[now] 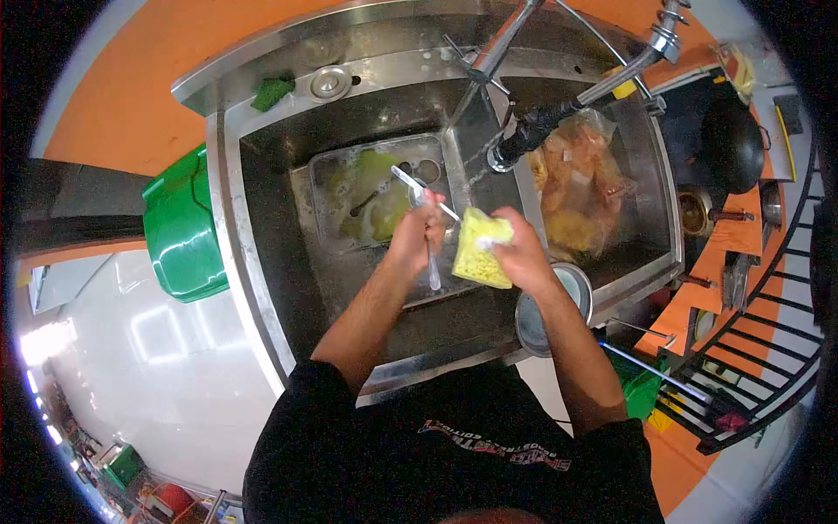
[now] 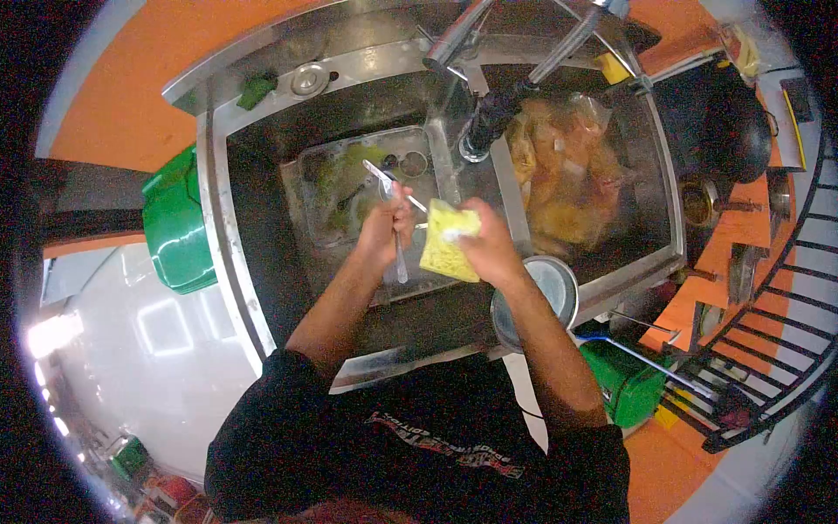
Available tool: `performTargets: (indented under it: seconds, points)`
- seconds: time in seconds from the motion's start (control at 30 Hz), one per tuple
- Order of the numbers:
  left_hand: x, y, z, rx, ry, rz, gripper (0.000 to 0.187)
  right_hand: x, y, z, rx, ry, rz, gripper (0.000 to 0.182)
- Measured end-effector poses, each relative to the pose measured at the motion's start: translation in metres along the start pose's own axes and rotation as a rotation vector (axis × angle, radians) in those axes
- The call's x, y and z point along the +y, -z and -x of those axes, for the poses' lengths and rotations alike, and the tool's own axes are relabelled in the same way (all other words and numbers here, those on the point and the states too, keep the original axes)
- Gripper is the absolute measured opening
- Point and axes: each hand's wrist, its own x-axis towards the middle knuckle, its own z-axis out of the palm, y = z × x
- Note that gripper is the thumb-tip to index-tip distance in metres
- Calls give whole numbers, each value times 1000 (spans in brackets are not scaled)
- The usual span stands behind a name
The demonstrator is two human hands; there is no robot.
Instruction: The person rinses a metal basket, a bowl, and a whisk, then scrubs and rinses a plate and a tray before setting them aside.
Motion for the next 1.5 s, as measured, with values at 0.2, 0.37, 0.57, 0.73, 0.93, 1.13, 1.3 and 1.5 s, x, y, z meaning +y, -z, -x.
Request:
performTargets:
  seconds: [0.2,0.37,0.57,0.73,0.93,1.13,1.3,1.5]
  points:
    - [57,52,-57,91,-320,85,22,-3,50,58,188,-142,7,39]
    - [104,141,-140,480,-410,-1517,23,-15,92,123,305,-290,-80,38]
    - [63,183,-182,816,-570,-2097,22,-26,88,168,419,-342,-65,37]
    - [74,192,-188,771,-204,-2188,21,-32,87,183,439,-408,-66,36]
    - [77,162,-123,489,-366,-2257,28,-39,82,172,415,-378,-136,42]
    - [65,71,5,160,-414,-1759,37,-58,26,64,273,-24,-79,43]
    - [45,50,66,-2,-432,-1539,33,-36,-42,-57,346,313,348,41]
    - [84,45,118,-131,-636,-1883,42,-48,-69,-89,-309,-108,-287,36]
